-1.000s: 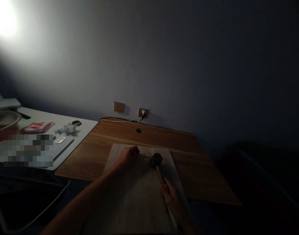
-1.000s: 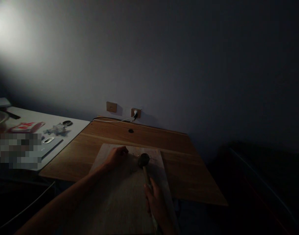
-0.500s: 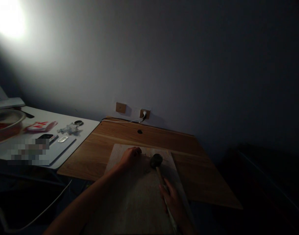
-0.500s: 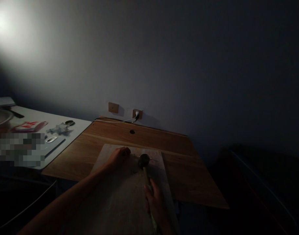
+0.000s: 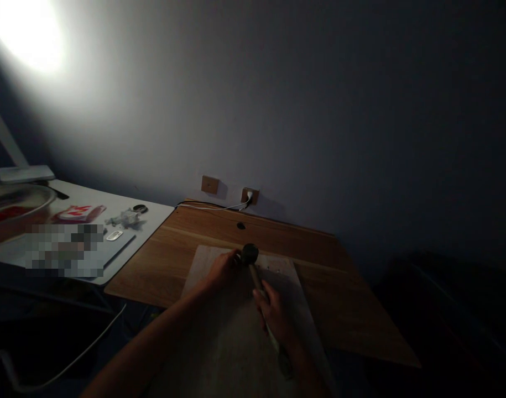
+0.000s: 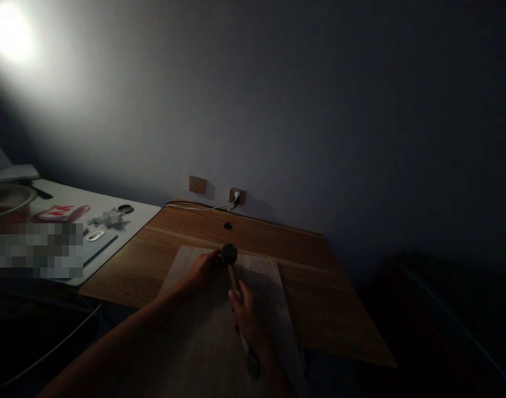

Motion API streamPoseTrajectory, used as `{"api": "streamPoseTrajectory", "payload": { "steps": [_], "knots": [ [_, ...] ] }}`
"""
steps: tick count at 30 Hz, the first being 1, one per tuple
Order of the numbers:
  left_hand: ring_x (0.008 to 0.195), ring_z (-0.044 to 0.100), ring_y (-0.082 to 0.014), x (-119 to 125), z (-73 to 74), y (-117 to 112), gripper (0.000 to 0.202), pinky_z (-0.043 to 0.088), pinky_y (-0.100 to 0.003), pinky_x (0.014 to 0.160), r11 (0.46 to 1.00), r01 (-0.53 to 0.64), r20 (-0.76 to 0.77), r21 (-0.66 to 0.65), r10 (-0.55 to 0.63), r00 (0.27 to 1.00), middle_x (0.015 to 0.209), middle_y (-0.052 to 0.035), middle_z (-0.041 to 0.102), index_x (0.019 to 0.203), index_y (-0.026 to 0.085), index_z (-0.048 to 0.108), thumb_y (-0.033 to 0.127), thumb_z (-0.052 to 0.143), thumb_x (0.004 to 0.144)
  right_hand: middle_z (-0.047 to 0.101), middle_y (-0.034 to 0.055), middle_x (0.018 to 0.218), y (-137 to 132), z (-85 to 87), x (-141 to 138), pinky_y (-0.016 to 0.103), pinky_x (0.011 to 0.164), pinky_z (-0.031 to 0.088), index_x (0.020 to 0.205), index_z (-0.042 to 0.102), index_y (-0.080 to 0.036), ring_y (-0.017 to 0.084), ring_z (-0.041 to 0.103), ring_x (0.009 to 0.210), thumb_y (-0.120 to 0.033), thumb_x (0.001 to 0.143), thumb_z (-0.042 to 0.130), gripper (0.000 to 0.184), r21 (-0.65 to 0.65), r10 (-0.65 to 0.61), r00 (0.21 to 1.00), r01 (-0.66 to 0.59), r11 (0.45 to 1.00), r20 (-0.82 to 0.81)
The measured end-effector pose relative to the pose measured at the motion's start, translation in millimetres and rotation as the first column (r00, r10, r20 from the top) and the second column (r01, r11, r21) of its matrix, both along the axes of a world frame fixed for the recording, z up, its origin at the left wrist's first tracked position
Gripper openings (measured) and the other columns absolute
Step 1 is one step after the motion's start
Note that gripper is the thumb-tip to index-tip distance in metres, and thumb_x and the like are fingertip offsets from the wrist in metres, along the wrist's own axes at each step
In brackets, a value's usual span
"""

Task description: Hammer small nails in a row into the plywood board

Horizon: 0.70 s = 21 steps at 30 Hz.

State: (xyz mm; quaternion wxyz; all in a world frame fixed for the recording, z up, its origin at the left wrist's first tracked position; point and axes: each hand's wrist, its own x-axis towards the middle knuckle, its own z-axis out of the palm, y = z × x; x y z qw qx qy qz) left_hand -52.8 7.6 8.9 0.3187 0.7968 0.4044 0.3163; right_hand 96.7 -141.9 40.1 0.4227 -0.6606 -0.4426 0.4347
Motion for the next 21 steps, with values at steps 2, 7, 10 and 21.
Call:
{"api": "streamPoseTrajectory", "payload": {
  "steps": [2,7,10,21],
  "knots": [
    [0.077,0.067,-0.0194,-0.7,1.6,-0.2,0.034,0.046,-0.026,0.067,1.000,-0.023,-0.040,-0.003,0.023,0.999,0.088,-0.0061,0.073,0.110,0.016,0.065,0.016,0.060,0.077,0.048,-0.0089,0.062,5.1,-2.2,-1.8,0.020,0.031,0.031,0.131,0.051,-0.013,0.007,0.042,0.036,-0.061,0.082,0.055,0.069,-0.009,0.026,1.000,-0.026,1.000,0.015],
    [0.078,0.068,-0.0214,-1.5,-1.1,1.7,0.035,0.044,-0.027,0.066,0.999,-0.038,-0.089,-0.007,0.037,0.995,0.089,-0.0093,0.074,0.114,0.014,0.064,0.017,0.061,0.079,0.047,-0.0091,0.062,6.9,-5.8,-3.1,0.020,0.032,0.033,0.130,0.053,-0.014,0.007,0.042,0.036,-0.062,0.082,0.055,0.068,-0.005,0.028,0.999,-0.028,1.000,0.019],
    [0.076,0.068,-0.0201,-1.4,-5.6,3.0,0.041,0.045,-0.027,0.065,0.999,-0.035,-0.058,0.006,0.035,0.998,0.087,-0.0073,0.074,0.119,0.016,0.062,0.016,0.060,0.078,0.047,-0.0089,0.062,4.3,-4.2,-4.2,0.020,0.032,0.031,0.132,0.052,-0.014,0.007,0.041,0.037,-0.063,0.082,0.055,0.070,-0.010,0.016,1.000,-0.016,1.000,0.004],
    [0.076,0.067,-0.0173,-2.4,-17.8,11.5,0.053,0.049,-0.026,0.068,1.000,0.026,0.025,-0.004,-0.026,0.999,0.089,-0.0042,0.073,0.124,0.017,0.057,0.010,0.061,0.072,0.048,-0.0094,0.062,-15.2,8.0,4.7,0.020,0.033,0.031,0.131,0.051,-0.013,0.007,0.042,0.037,-0.064,0.078,0.058,0.074,-0.047,-0.057,0.998,0.056,0.997,-0.029]
  ]
}}
